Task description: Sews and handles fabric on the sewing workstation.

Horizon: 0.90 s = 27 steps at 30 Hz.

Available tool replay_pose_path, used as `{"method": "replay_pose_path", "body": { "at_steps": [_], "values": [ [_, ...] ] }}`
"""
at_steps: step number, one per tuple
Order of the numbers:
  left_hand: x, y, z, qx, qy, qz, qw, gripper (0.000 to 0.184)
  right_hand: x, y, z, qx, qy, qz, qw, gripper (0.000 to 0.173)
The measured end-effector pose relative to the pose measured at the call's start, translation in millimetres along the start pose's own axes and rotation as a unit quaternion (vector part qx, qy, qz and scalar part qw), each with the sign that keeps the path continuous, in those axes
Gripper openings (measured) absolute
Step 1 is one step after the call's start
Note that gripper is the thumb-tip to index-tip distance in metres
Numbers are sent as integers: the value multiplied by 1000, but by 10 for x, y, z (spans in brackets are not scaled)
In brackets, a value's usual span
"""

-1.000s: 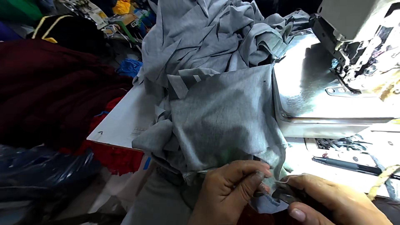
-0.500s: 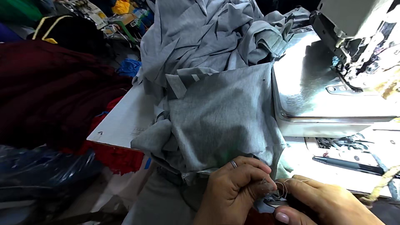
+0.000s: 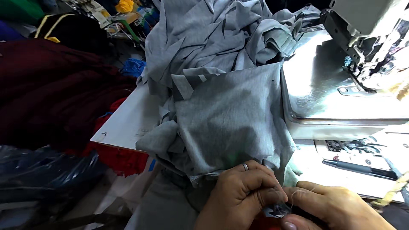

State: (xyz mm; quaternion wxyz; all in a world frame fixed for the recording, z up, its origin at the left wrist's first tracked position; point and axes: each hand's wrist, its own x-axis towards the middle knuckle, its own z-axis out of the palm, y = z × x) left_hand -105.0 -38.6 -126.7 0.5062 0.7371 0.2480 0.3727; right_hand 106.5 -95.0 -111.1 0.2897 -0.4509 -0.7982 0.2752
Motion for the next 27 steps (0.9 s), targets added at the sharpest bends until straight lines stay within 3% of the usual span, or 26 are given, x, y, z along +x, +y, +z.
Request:
{"method": "replay_pose_path", "body": {
  "at_steps": [7,27],
  "values": [
    [-9,-23,-48,-11,-42,10,999,27,-13,38,10,73,-30,-15,997,43],
    [-59,-83,46,110,-1,69,992,27,-18,170,82,185,-36,-18,982,44]
  ]
}}
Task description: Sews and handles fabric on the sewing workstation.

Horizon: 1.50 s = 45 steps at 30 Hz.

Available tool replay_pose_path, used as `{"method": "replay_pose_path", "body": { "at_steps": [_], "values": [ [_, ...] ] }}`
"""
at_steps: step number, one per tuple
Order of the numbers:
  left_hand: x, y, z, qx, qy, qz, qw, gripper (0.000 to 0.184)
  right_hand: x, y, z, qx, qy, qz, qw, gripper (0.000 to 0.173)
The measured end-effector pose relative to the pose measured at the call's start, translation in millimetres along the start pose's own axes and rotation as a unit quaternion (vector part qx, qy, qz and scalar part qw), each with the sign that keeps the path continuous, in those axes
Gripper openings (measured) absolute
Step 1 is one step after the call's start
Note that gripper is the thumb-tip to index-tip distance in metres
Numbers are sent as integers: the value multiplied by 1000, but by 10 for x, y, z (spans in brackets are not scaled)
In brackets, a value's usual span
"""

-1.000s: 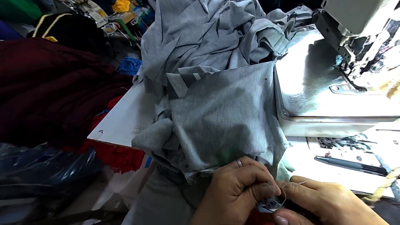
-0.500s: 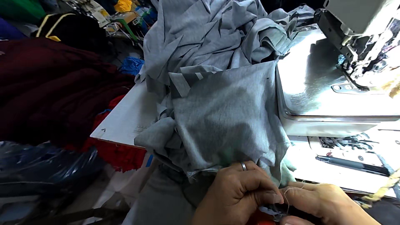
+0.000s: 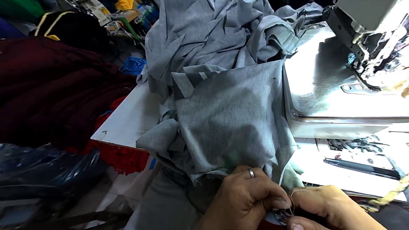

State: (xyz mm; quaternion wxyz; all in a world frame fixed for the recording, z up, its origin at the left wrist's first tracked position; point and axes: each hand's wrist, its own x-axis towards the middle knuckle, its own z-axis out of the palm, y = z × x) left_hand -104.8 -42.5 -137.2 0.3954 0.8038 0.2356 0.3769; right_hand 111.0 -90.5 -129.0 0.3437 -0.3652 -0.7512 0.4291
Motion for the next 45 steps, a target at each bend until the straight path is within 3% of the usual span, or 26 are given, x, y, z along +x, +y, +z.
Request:
{"method": "replay_pose_path", "body": {
  "at_steps": [10,17,22,29,35,45],
  "values": [
    [5,9,43,-10,35,-39,999,28,-16,-20,-28,42,-12,2,999,44],
    [-2,75,47,-152,92,-114,977,22,-109,78,-118,95,48,10,994,48],
    [3,50,67,-138,100,-99,980,22,-161,111,-158,123,114,15,986,42],
    [6,-5,87,-120,93,-83,985,21,-97,46,-80,131,283,117,943,20],
    [-5,-2,93,-110,95,-80,986,21,5,56,1,-6,274,129,953,30],
    [-15,11,109,-102,98,-89,986,22,129,97,79,22,286,132,949,42]
  ]
}}
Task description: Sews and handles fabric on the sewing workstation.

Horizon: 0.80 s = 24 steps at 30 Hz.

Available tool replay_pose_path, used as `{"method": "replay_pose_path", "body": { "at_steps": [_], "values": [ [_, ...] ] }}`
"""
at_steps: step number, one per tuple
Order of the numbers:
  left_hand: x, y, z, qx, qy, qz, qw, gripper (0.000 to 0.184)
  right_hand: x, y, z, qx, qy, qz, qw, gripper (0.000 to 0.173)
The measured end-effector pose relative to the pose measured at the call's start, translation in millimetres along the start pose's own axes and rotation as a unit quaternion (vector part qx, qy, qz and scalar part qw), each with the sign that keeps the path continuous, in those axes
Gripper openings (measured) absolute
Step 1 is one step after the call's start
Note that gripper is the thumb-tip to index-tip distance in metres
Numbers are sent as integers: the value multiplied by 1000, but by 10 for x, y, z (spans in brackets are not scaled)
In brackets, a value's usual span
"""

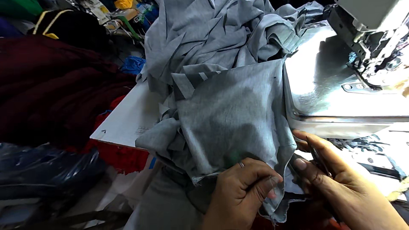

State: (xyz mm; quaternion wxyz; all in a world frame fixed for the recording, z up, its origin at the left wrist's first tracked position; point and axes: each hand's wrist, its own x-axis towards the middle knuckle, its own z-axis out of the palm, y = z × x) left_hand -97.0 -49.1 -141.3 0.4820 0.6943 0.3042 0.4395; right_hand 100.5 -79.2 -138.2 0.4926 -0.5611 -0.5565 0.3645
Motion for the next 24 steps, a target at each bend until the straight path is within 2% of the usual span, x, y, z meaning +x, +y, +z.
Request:
{"method": "replay_pose_path", "body": {
  "at_steps": [6,10,13,20,24],
  "values": [
    [0,-17,9,0,-2,10,1000,22,63,-23,72,24,-4,16,1000,40],
    [-9,-25,11,-2,-7,14,1000,23,75,-50,74,43,-3,39,998,26],
    [-12,-41,15,3,-8,18,1000,23,79,-24,74,60,-3,30,998,23],
    [-16,-56,24,13,-10,23,1000,24,113,-4,102,7,6,23,1000,38],
    [-16,-67,29,21,-6,30,999,25,118,-10,95,-14,7,28,999,35]
  ]
}}
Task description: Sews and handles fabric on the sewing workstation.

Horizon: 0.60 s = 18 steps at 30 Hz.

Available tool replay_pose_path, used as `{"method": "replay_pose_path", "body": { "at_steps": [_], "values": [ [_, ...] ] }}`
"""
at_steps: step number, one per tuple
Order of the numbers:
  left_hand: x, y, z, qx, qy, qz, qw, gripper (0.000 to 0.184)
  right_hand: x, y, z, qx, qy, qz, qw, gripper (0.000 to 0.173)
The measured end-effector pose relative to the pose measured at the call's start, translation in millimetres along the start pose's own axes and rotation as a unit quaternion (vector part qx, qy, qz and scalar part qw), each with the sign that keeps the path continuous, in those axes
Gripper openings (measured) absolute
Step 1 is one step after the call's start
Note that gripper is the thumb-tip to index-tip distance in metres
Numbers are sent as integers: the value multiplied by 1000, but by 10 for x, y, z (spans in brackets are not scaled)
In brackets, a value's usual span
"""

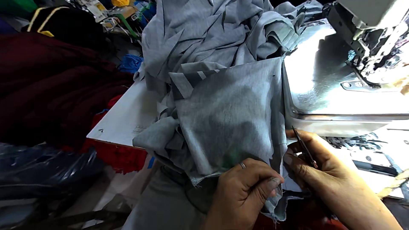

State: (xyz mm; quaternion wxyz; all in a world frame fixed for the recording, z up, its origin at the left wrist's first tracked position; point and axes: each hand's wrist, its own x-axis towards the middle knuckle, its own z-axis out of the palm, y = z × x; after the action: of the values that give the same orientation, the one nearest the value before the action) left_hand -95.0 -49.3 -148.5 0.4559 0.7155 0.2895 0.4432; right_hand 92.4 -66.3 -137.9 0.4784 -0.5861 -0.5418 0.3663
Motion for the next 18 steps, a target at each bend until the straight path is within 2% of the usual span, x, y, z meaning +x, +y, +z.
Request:
{"method": "replay_pose_path", "body": {
  "at_steps": [7,12,18],
  "values": [
    [-6,-7,8,0,4,0,1000,24,-10,38,-7,37,6,-3,999,28],
    [-7,-13,17,-3,4,1,1000,24,-6,12,5,42,4,6,999,41],
    [-11,-39,29,-2,-1,10,1000,24,8,9,13,24,7,-7,1000,37]
  ]
}}
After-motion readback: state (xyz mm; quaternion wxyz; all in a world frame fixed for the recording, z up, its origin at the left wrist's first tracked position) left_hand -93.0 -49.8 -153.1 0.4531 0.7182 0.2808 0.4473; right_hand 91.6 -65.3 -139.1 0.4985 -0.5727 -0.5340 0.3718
